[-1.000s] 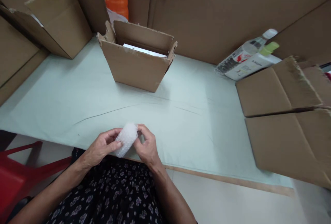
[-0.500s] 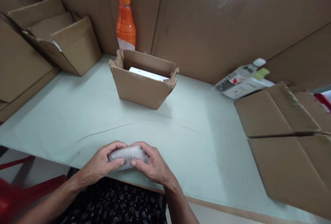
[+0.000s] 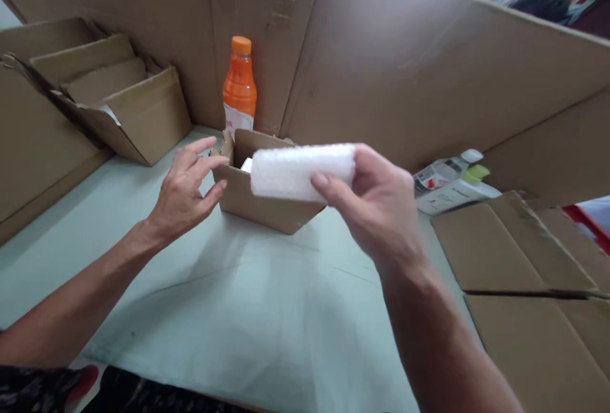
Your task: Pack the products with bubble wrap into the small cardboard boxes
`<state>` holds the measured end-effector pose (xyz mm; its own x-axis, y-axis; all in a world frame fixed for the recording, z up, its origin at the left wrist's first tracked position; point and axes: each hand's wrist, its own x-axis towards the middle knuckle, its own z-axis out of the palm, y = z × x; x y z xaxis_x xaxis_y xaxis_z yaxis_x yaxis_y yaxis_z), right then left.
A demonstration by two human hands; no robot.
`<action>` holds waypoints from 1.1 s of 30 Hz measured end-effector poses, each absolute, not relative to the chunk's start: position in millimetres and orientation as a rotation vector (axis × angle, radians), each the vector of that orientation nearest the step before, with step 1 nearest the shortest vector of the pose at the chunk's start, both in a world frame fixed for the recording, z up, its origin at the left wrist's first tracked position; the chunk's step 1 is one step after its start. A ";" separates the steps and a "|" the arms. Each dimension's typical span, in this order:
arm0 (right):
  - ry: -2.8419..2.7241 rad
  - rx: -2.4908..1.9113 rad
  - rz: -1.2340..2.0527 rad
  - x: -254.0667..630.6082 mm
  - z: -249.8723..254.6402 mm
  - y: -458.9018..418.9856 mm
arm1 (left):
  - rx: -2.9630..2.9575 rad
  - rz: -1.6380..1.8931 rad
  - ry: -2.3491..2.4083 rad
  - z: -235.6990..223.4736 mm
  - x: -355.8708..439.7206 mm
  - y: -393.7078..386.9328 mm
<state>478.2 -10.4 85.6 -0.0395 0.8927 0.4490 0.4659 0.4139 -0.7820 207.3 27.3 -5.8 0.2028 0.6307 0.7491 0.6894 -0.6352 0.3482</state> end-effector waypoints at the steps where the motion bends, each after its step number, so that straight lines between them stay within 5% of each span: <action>1: -1.697 -1.199 0.526 469.7 92.0 7.6 | -2.365 -1.461 -1.283 -8.4 209.1 33.3; 9: -2.103 -1.522 0.426 387.1 77.8 111.9 | -2.331 -1.630 -1.193 -24.4 211.7 26.0; 24: -2.619 -1.908 0.083 335.8 82.9 119.4 | -2.379 -1.769 -1.205 -31.9 209.9 23.5; 30: -2.670 -1.864 0.523 337.7 97.6 109.9 | -2.422 -1.776 -1.234 -34.9 207.7 21.1; 33: -2.653 -1.889 0.421 338.8 91.7 107.0 | -2.411 -1.792 -1.232 -36.8 207.5 20.8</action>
<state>338.8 107.0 91.7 -0.3316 0.9066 -0.2611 0.9429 0.3091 -0.1244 207.5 20.8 -36.8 0.1053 0.6202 0.7774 0.5037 -0.7073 0.4960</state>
